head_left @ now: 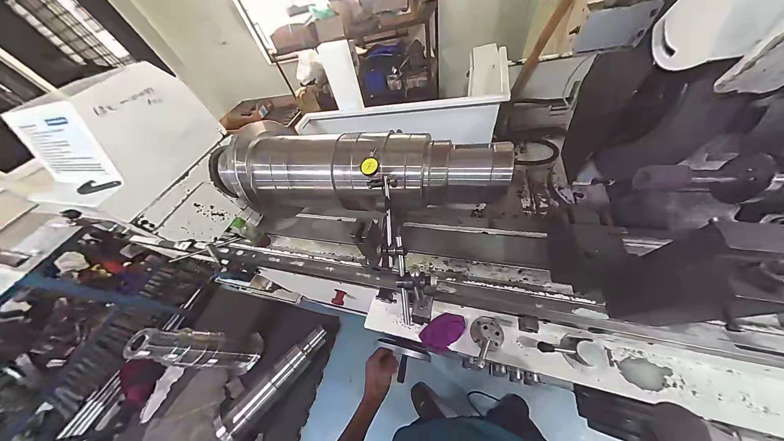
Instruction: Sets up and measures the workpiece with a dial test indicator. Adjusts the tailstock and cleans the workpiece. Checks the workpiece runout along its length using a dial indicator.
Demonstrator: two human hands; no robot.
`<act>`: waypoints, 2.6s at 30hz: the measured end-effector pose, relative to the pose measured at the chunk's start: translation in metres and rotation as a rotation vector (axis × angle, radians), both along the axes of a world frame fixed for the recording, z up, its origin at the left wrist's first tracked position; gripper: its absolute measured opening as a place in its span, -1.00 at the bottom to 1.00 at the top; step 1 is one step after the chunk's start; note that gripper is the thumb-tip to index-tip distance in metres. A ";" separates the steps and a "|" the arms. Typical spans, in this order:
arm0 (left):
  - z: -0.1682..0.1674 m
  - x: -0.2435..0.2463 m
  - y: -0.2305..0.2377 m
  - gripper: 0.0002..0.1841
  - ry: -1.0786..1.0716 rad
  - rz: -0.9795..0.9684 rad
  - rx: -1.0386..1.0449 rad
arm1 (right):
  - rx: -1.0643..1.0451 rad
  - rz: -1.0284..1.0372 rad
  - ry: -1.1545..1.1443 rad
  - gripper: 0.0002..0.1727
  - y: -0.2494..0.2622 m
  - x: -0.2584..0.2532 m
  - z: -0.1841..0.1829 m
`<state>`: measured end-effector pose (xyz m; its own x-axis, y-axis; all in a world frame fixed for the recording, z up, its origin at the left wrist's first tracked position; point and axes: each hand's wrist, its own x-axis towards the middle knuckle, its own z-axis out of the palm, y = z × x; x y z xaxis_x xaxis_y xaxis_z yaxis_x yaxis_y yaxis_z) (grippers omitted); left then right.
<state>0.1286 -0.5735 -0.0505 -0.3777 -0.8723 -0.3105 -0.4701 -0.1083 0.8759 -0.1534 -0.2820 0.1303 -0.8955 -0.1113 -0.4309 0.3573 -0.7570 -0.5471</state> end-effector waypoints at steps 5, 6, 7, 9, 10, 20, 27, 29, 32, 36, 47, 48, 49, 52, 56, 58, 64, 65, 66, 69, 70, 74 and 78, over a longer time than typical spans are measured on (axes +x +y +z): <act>0.036 -0.018 -0.032 -0.71 0.265 0.254 -0.141 | -0.087 0.452 -0.163 -0.39 -0.033 0.029 -0.017; 0.043 -0.022 -0.038 -0.70 0.294 0.284 -0.166 | -0.040 0.527 -0.167 -0.36 -0.041 0.031 -0.020; 0.051 -0.027 -0.045 -0.70 0.315 0.310 -0.191 | 0.066 0.578 -0.146 -0.39 -0.053 0.033 -0.016; 0.069 -0.039 -0.059 -0.72 0.375 0.330 -0.216 | 0.231 0.640 -0.054 -0.52 -0.079 0.031 -0.002; 0.077 -0.044 -0.063 -0.74 0.410 0.327 -0.224 | 0.245 0.663 0.008 -0.58 -0.090 0.029 0.003; 0.115 -0.049 -0.073 -0.76 0.558 0.378 -0.216 | -0.506 0.577 0.150 -0.56 -0.207 -0.031 0.079; 0.132 -0.053 -0.089 -0.78 0.567 0.433 -0.257 | 0.151 0.345 0.439 -0.30 -0.266 -0.097 0.089; 0.137 -0.057 -0.094 -0.78 0.588 0.436 -0.267 | 0.228 0.244 0.489 -0.06 -0.279 -0.112 0.090; 0.144 -0.065 -0.100 -0.80 0.612 0.460 -0.262 | 0.287 0.191 0.491 0.13 -0.294 -0.129 0.085; 0.150 -0.074 -0.103 -0.79 0.627 0.452 -0.248 | 0.309 0.251 0.437 0.13 -0.303 -0.130 0.078; 0.156 -0.074 -0.108 -0.77 0.593 0.462 -0.222 | 0.318 0.248 0.479 0.24 -0.313 -0.132 0.066; 0.156 -0.073 -0.108 -0.77 0.588 0.468 -0.214 | 0.324 0.254 0.488 0.23 -0.312 -0.133 0.066; 0.155 -0.072 -0.108 -0.77 0.582 0.475 -0.202 | 0.332 0.262 0.493 0.23 -0.312 -0.133 0.066; 0.151 -0.065 -0.111 -0.75 0.562 0.488 -0.182 | 0.355 0.285 0.507 0.21 -0.307 -0.136 0.068; 0.148 -0.046 -0.118 -0.75 0.525 0.531 -0.183 | 0.383 0.267 0.466 0.07 -0.299 -0.144 0.076; 0.149 -0.035 -0.122 -0.76 0.506 0.562 -0.177 | 0.367 0.249 0.464 0.09 -0.293 -0.152 0.077; 0.141 0.008 -0.131 -0.73 0.374 0.678 -0.115 | 0.272 0.132 0.489 0.01 -0.277 -0.177 0.084; 0.139 0.016 -0.132 -0.73 0.375 0.709 -0.104 | 0.275 0.126 0.495 -0.03 -0.273 -0.179 0.085; 0.137 0.025 -0.132 -0.75 0.386 0.738 -0.095 | 0.276 0.116 0.502 -0.05 -0.270 -0.180 0.086; 0.137 0.046 -0.130 -0.77 0.388 0.826 -0.076 | 0.246 0.046 0.509 -0.03 -0.266 -0.183 0.087; 0.137 0.052 -0.129 -0.77 0.371 0.854 -0.077 | 0.230 0.021 0.502 -0.02 -0.266 -0.182 0.087; 0.135 0.068 -0.120 -0.78 0.342 0.899 -0.080 | 0.205 -0.096 0.428 0.04 -0.274 -0.176 0.087; 0.137 0.077 -0.114 -0.77 0.344 0.928 -0.077 | 0.244 -0.219 0.386 0.13 -0.297 -0.164 0.074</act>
